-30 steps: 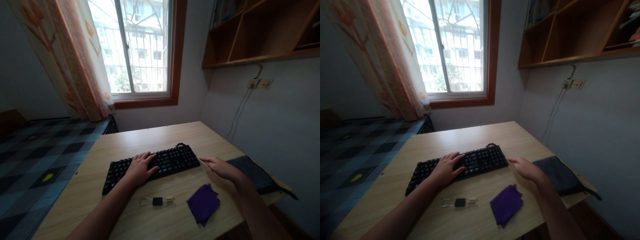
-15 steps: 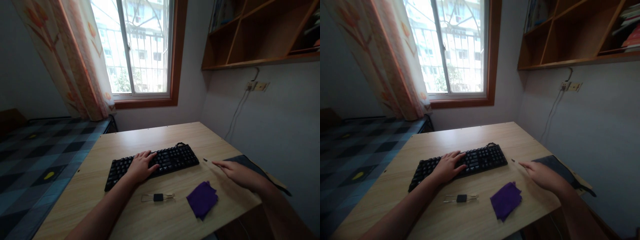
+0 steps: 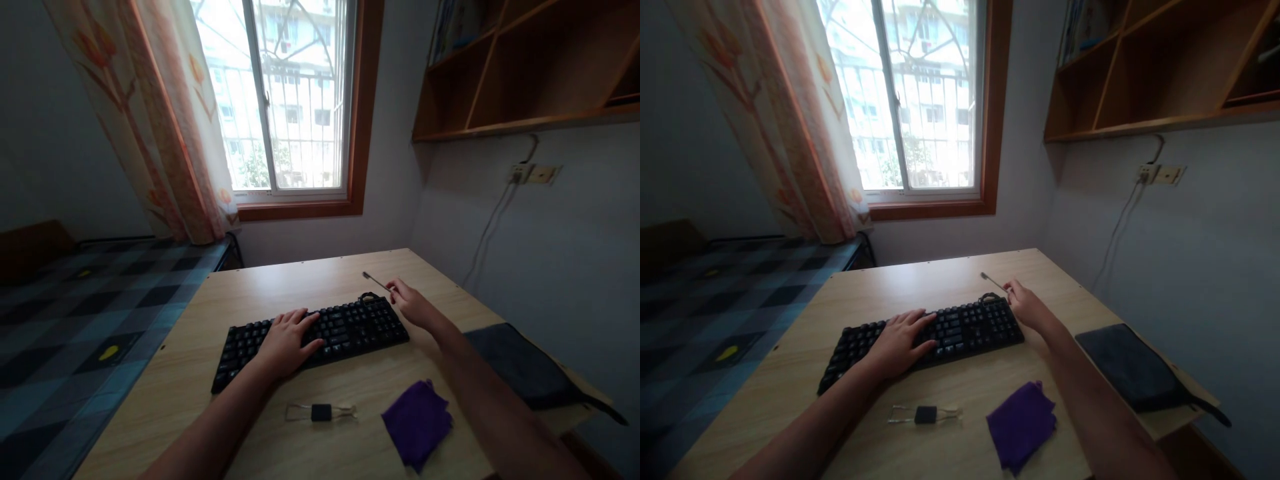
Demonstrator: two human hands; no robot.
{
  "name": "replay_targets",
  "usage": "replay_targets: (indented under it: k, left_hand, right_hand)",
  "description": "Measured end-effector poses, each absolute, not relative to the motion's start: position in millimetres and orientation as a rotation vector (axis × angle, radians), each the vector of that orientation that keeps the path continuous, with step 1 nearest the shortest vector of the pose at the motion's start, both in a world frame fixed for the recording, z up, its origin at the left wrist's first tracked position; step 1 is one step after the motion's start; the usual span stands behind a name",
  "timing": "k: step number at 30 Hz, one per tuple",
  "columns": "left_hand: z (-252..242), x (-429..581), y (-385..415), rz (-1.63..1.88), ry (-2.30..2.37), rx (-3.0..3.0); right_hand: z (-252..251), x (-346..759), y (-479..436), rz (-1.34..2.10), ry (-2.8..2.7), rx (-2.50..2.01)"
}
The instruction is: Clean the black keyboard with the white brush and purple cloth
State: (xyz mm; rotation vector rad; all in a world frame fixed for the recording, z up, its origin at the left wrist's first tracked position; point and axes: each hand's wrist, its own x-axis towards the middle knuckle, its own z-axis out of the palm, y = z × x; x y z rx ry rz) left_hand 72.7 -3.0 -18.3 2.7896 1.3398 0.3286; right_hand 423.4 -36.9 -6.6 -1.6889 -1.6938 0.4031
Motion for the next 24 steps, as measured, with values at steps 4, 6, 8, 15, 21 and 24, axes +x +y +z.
replay_targets:
  k: [4, 6, 8, 15, 21, 24]
  left_hand:
    - [-15.5, 73.4, -4.7, 0.292, 1.355, 2.751]
    - [-15.9, 73.4, -4.2, 0.299, 1.352, 2.749]
    - [-17.9, 72.9, -3.1, 0.322, 1.342, 2.757]
    - [-23.5, 71.7, -1.5, 0.359, 1.324, 2.775]
    - [-20.7, 72.8, -3.2, 0.337, 1.328, 2.782]
    - [-19.9, 73.0, -3.6, 0.338, 1.327, 2.786]
  right_hand:
    - [-26.2, 416.2, -38.8, 0.304, -1.842, -1.553]
    - [-28.6, 413.0, -42.5, 0.295, -1.899, -1.484]
    - [-28.1, 409.5, -45.3, 0.296, -1.952, -1.435]
    - [-30.6, 403.2, -48.6, 0.256, -2.042, -1.480]
    - [-35.2, 407.8, -46.4, 0.166, -2.025, -1.543]
    - [-36.8, 402.7, -41.8, 0.059, -2.102, -1.520]
